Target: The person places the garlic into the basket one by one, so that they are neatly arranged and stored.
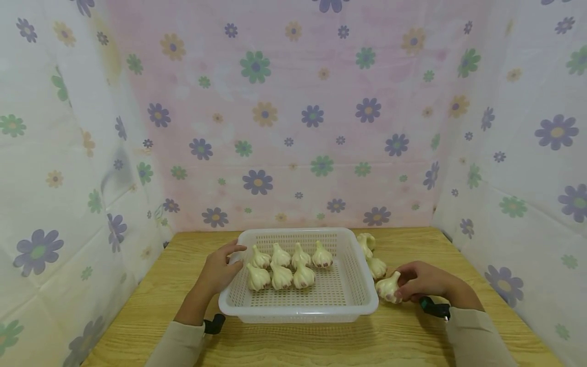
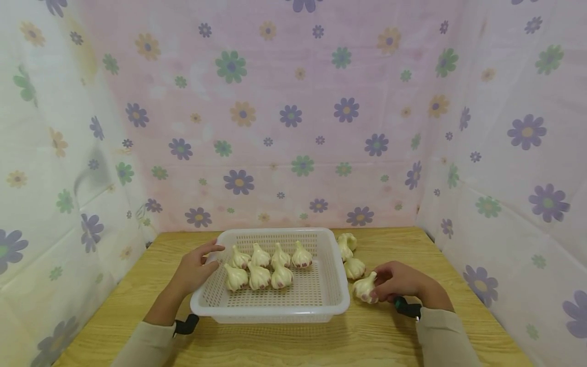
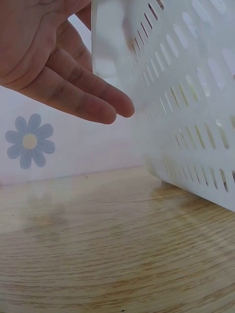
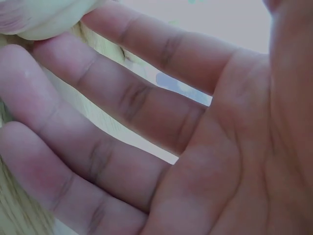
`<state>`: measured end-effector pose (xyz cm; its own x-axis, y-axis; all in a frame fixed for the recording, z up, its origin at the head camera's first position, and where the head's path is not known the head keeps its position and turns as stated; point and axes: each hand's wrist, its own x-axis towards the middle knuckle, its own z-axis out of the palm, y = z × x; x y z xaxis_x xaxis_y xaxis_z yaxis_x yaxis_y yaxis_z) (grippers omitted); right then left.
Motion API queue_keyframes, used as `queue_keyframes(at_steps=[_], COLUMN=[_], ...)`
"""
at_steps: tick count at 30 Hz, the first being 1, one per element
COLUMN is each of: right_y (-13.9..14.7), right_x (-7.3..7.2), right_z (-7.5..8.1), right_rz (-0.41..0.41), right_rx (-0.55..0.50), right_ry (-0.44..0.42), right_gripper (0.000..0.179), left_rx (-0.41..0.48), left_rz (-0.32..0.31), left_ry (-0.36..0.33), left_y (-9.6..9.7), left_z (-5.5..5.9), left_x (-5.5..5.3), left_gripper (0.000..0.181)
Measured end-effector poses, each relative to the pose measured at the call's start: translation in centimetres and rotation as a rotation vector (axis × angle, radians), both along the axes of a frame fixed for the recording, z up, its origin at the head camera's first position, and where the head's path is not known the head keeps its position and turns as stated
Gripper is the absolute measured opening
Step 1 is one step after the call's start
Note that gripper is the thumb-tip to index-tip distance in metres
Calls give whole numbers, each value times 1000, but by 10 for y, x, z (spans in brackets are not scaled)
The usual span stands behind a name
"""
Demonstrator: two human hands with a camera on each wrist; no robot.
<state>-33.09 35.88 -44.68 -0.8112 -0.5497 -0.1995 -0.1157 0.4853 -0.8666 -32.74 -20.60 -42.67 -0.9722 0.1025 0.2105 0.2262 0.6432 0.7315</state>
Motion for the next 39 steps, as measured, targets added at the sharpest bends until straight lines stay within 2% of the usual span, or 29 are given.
queue_keyframes(at_steps=[6, 11, 20, 24, 29, 39], right_y=[11, 16, 15, 15, 14, 9], right_x=[-1, -2, 1, 2, 3, 6], right_z=[-3, -5, 2, 6, 11, 20], right_rz=[-47, -62, -77, -68, -55, -84], right_rx=[-3, 12, 12, 25, 39, -5], right_ry=[13, 29, 75, 141, 255, 306], right_gripper=[42, 42, 44, 44, 34, 37], left_rx=[-6, -7, -1, 1, 3, 19], left_rz=[-3, -3, -3, 2, 1, 2], left_ry=[11, 15, 16, 14, 19, 26], left_y=[-1, -2, -1, -1, -1, 1], left_z=[1, 0, 1, 1, 1, -1], left_x=[0, -2, -1, -1, -1, 1], left_gripper=[43, 42, 42, 42, 41, 42])
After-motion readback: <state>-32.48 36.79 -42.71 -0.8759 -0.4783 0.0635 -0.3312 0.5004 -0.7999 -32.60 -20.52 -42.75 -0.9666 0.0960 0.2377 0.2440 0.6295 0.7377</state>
